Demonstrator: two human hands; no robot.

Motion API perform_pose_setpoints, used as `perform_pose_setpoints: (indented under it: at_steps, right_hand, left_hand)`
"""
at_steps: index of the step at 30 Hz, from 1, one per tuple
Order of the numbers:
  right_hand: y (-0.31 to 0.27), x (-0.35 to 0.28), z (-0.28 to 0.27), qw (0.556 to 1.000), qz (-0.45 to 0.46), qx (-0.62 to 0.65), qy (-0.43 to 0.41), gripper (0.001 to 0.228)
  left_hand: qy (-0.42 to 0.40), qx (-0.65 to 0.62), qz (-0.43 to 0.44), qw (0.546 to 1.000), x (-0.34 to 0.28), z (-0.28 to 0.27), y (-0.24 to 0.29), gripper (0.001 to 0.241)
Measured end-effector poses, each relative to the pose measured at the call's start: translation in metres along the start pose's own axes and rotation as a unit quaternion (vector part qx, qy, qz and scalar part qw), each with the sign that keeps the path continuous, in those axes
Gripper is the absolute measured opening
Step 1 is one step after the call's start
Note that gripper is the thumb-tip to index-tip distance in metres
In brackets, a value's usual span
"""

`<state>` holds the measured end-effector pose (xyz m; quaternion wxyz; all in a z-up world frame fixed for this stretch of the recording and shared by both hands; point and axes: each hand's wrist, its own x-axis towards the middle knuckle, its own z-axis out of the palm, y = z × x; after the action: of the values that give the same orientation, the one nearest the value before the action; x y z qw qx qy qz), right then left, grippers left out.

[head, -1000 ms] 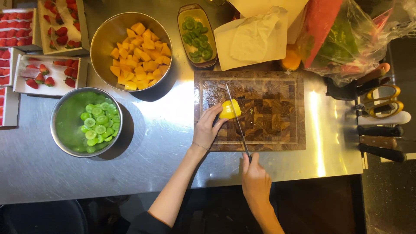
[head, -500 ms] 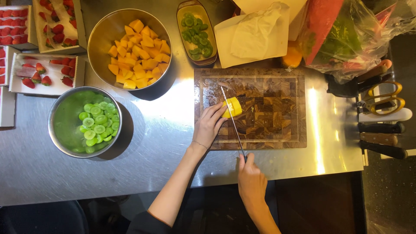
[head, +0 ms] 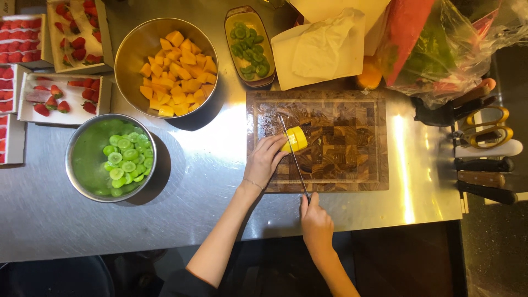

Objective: Slicing mangoes on a cutting board, transferring them to a bowl, and washing hands in a kitchen workspace.

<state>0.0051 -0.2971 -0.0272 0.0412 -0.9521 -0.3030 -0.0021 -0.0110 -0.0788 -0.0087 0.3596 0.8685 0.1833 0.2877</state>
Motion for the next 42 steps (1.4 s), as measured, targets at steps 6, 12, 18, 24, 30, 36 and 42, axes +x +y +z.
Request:
perform_pose_setpoints:
  at_steps: [6, 12, 18, 24, 30, 36, 42]
  right_hand:
    - [0.011, 0.005, -0.071, 0.947, 0.084, 0.287, -0.119, 0.030]
    - [0.055, 0.021, -0.080, 0.929, 0.175, 0.298, -0.129, 0.038]
    - [0.093, 0.031, -0.071, 0.941, 0.140, 0.271, -0.147, 0.043]
    - [0.105, 0.040, -0.072, 0.956, 0.099, 0.227, -0.158, 0.041]
    - [0.079, 0.057, -0.074, 0.974, 0.029, 0.136, -0.178, 0.042]
    - [0.074, 0.067, -0.073, 0.978, -0.013, 0.094, -0.183, 0.044]
    - [0.079, 0.069, -0.067, 0.978, -0.013, 0.089, -0.189, 0.045]
  left_hand:
    - [0.050, 0.042, -0.027, 0.998, -0.005, 0.016, 0.002, 0.041]
    - [-0.030, 0.169, -0.307, 0.936, 0.029, 0.046, 0.059, 0.087]
    - [-0.043, 0.262, -0.223, 0.938, 0.042, 0.086, 0.058, 0.072]
    - [-0.126, 0.072, -0.078, 0.986, 0.042, 0.068, 0.011, 0.081]
    - [0.031, -0.017, -0.086, 0.996, 0.014, 0.061, 0.008, 0.085]
    - [0.069, 0.011, -0.095, 0.993, 0.006, 0.074, 0.011, 0.059]
    - [0.051, 0.032, -0.077, 0.995, 0.008, 0.064, 0.022, 0.058]
